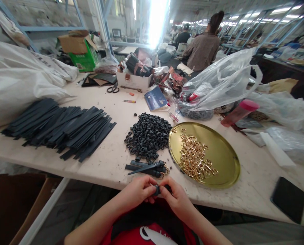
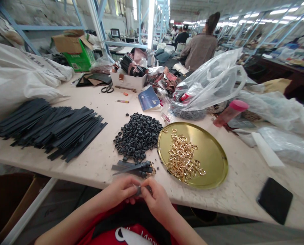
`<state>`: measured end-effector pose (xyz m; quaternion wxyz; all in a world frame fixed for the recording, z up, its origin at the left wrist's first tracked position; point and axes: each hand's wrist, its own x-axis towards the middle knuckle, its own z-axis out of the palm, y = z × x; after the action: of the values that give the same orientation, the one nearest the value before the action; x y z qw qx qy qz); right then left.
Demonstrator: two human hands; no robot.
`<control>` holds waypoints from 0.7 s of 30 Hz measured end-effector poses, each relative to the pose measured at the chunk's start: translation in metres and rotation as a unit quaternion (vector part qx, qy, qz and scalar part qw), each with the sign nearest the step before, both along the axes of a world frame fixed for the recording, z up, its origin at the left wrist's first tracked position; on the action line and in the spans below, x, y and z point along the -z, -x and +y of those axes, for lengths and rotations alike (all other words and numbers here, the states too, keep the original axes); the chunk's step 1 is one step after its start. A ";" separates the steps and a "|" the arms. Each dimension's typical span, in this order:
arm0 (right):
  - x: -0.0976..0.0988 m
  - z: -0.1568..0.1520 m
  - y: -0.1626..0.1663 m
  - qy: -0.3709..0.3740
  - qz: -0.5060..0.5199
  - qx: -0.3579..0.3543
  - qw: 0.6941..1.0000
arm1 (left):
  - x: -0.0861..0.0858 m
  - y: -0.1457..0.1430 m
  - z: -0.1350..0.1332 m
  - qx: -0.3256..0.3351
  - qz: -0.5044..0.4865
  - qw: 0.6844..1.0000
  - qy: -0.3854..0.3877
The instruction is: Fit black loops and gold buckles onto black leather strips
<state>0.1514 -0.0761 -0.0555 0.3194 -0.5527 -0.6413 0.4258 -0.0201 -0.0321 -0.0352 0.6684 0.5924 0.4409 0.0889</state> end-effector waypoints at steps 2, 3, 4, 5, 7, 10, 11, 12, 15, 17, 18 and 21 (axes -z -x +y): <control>0.004 -0.003 0.002 -0.014 -0.015 0.013 1.000 | -0.001 0.003 0.001 0.066 0.040 0.997 -0.025; 0.006 -0.004 0.003 -0.022 -0.024 0.013 0.999 | -0.001 0.003 0.001 0.088 0.056 0.994 -0.041; 0.008 -0.005 0.005 -0.028 -0.029 0.011 0.999 | -0.001 0.003 0.002 0.101 0.069 0.991 -0.058; 0.008 -0.005 0.006 -0.035 -0.032 0.011 0.999 | -0.002 0.003 0.002 0.105 0.078 0.989 -0.076; 0.009 -0.005 0.009 -0.052 -0.035 0.013 0.998 | -0.002 0.000 0.003 0.106 0.089 0.985 -0.108; 0.007 -0.001 0.011 -0.081 -0.052 0.024 0.995 | -0.005 -0.003 0.006 0.105 0.085 0.984 -0.118; 0.006 0.001 0.010 -0.087 -0.057 0.027 0.994 | -0.007 -0.002 0.008 0.103 0.080 0.985 -0.117; 0.005 0.002 0.010 -0.091 -0.059 0.029 0.994 | -0.008 -0.001 0.009 0.102 0.075 0.985 -0.116; 0.001 0.006 0.009 -0.087 -0.042 0.033 0.995 | -0.013 0.004 0.012 0.103 0.060 0.987 -0.111; 0.000 0.007 0.009 -0.077 -0.022 0.042 0.996 | -0.014 0.006 0.014 0.095 0.051 0.991 -0.082; 0.001 0.007 0.009 -0.072 -0.014 0.048 0.996 | -0.014 0.006 0.014 0.087 0.045 0.993 -0.059; 0.004 0.006 0.010 -0.071 -0.003 0.061 0.996 | -0.012 0.004 0.015 0.073 0.039 0.996 -0.019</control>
<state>0.1410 -0.0702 -0.0593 0.3808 -0.5679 -0.6361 0.3577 -0.0242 -0.0174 -0.0230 0.6437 0.6388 0.4207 0.0253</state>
